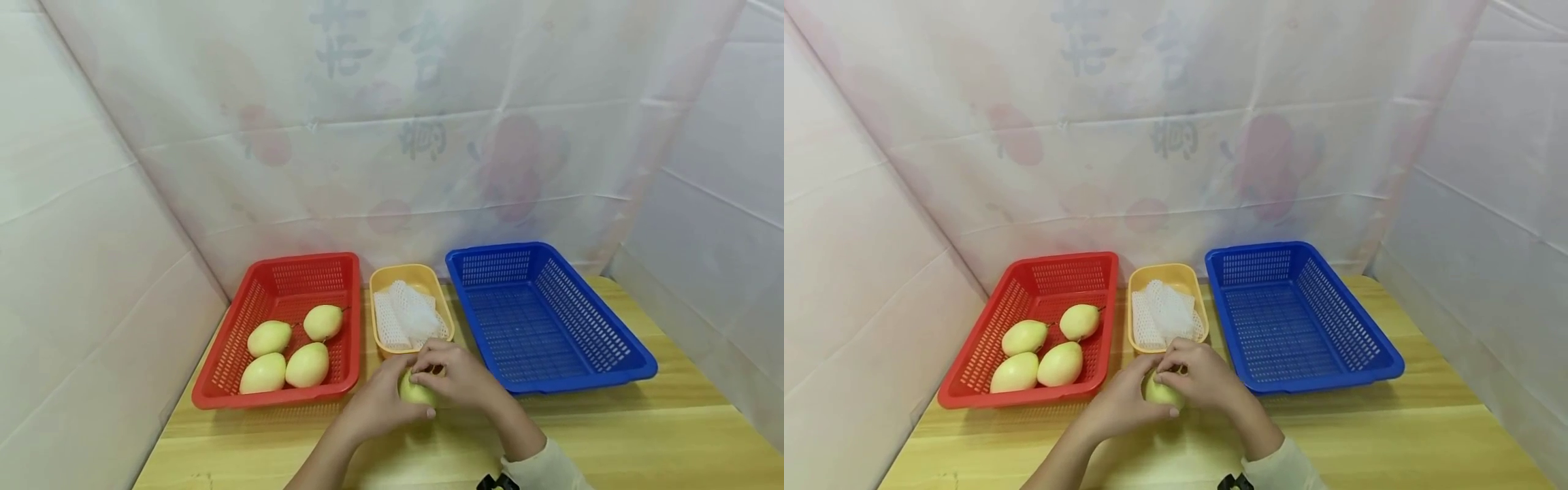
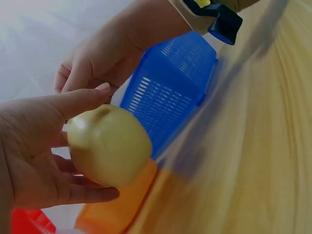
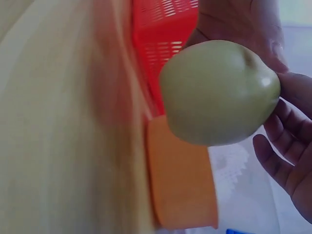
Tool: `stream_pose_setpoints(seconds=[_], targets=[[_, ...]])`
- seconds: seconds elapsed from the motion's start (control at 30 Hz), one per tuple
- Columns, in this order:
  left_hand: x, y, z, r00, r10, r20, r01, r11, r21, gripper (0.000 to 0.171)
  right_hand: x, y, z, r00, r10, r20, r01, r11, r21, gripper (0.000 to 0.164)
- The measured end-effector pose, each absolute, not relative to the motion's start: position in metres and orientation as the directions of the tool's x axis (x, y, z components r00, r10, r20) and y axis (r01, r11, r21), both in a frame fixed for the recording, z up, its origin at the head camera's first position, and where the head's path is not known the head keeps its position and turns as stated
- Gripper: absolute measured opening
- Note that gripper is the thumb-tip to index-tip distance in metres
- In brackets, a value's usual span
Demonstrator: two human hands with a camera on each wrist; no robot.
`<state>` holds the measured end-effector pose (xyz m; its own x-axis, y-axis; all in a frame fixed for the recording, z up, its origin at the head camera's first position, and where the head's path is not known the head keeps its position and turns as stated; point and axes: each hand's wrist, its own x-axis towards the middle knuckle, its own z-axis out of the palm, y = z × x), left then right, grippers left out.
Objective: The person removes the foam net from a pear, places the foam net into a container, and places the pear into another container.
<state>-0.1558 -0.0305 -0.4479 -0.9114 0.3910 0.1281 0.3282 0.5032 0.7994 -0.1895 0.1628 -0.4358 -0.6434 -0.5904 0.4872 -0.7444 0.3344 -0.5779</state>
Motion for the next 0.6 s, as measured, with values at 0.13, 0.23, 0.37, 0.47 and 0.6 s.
stream_pose_setpoints(seconds=[0.13, 0.23, 0.37, 0.47, 0.6], targets=[[-0.153, -0.03, -0.439, -0.922, 0.344, 0.18, 0.346, 0.52, 0.781, 0.076, -0.191, 0.161, -0.428, -0.562, -0.552, 0.616, -0.817, 0.258, -0.516, 0.003], [-0.154, -0.03, -0.435, -0.923, 0.323, 0.208, 0.356, 0.515, 0.78, 0.072, -0.191, 0.16, -0.423, -0.564, -0.529, 0.634, -0.819, 0.258, -0.513, 0.008], [-0.157, -0.033, -0.43, -0.924, 0.299, 0.239, 0.361, 0.475, 0.802, 0.069, -0.19, 0.157, -0.418, -0.643, -0.504, 0.576, -0.756, 0.301, -0.581, 0.02], [-0.158, -0.037, -0.428, -0.926, 0.272, 0.261, 0.359, 0.422, 0.833, 0.071, -0.189, 0.155, -0.416, -0.714, -0.495, 0.495, -0.681, 0.327, -0.656, 0.038], [-0.16, -0.041, -0.424, -0.919, 0.247, 0.308, 0.384, 0.379, 0.842, 0.076, -0.19, 0.15, -0.416, -0.789, -0.488, 0.373, -0.547, 0.281, -0.788, 0.048]])
